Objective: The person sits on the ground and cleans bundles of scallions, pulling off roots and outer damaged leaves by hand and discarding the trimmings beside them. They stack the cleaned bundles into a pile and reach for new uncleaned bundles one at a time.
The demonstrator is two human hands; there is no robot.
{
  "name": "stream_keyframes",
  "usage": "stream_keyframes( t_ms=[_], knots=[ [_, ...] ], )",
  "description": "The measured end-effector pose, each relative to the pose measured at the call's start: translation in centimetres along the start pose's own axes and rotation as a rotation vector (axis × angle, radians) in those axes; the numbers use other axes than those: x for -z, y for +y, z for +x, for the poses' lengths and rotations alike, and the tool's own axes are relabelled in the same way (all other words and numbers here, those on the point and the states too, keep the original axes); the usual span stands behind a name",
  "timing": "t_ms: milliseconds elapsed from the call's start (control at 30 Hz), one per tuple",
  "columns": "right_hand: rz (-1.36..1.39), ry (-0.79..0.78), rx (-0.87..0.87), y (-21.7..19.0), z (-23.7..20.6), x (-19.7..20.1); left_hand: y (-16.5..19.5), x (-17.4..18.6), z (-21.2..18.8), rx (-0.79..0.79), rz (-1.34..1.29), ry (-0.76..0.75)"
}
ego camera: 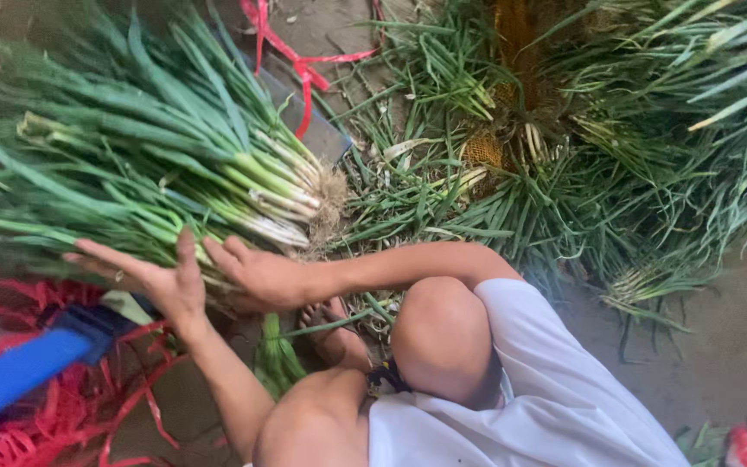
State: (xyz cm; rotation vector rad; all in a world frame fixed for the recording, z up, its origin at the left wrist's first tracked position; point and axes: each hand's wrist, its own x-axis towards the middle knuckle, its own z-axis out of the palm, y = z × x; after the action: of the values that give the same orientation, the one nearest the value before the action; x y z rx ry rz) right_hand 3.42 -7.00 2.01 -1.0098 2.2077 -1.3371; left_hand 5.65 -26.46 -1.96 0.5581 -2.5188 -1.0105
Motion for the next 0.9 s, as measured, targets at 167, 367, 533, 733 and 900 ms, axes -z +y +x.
stream_keyframes(
  t_ms=[167, 367, 533, 733, 900],
  knots=[
    [0.029, -0.087, -0.099, 0.0, -1.5, -0.5, -0.7, 0.0, 0.1, -0.013, 0.036, -0.081],
    [-0.070, 0.031, 0.020, 1.0, -3.6, -0.3, 0.6, -0.6, -0.2, 0.022, 0.245, -0.046],
    [-0.008, 0.073, 0.147, 1.4, -5.9, 2.0, 1.6, 0.3, -0.9, 0.058, 0.180, -0.010],
    [0.235, 0.066, 0.085, 2.5, -8.1, 7.4, 3.1, 1.7, -2.7, -0.035, 0.065, 0.026],
    [0.293, 0.017, -0.137, 5.0, -8.8, 12.0, 7.2, 2.5, -3.4, -0.091, 0.129, 0.141]
  ],
)
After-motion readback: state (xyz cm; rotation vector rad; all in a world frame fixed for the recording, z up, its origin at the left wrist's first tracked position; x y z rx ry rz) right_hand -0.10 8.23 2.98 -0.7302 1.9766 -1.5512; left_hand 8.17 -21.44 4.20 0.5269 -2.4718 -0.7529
